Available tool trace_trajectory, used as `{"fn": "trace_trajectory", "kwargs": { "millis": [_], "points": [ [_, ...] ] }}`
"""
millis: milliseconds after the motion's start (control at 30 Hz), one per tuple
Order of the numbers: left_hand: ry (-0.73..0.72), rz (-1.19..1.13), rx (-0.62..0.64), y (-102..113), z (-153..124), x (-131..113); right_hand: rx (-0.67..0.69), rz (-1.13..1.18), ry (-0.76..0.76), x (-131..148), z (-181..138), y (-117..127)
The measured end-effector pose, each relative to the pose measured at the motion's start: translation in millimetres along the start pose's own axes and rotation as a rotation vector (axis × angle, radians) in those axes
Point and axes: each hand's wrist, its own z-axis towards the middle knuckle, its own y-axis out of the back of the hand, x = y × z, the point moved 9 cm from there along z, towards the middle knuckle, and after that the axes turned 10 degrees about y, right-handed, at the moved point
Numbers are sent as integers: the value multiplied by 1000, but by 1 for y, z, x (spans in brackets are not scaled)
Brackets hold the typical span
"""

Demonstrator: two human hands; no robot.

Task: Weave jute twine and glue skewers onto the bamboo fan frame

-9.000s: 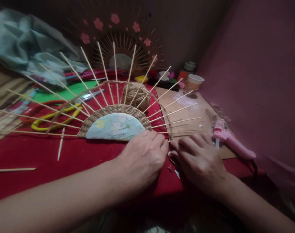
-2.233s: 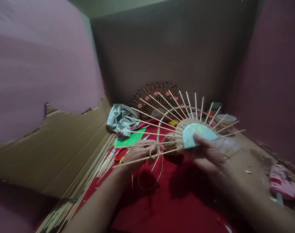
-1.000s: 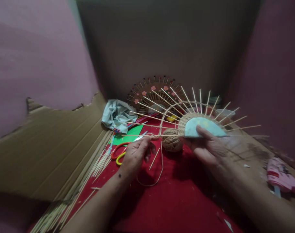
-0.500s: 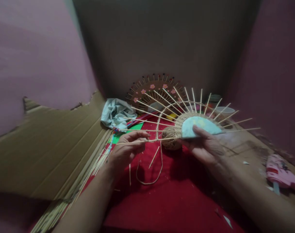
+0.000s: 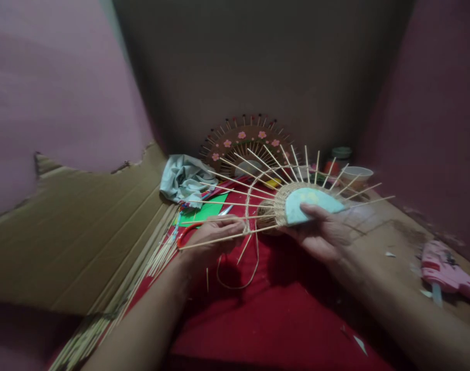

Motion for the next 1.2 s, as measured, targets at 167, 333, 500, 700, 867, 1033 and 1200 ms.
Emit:
{"fn": "trace_trajectory", "kwargs": {
  "millis": [167,333,500,700,867,1033,1200],
  "points": [
    [2,111,-96,-3,-5,0,-124,29,-40,-8,-9,13],
    [12,337,29,-32,-12,2,-224,112,-90,-18,-30,22],
    [55,315,92,-44,-9,14,-235,127,-211,-37,-53,28],
    [150,370,-7,-31,-5,21,-30,43,-397,-63,-67,13],
    [164,350,-76,-21,-5,21,-8,-26,-406,-68,-64,5],
    [245,239,-57,-9,-3,31,17,-25,-387,-70,-59,2],
    [306,179,35,-11,-3,39,32,-7,-438,-77,-60,3]
  ]
}}
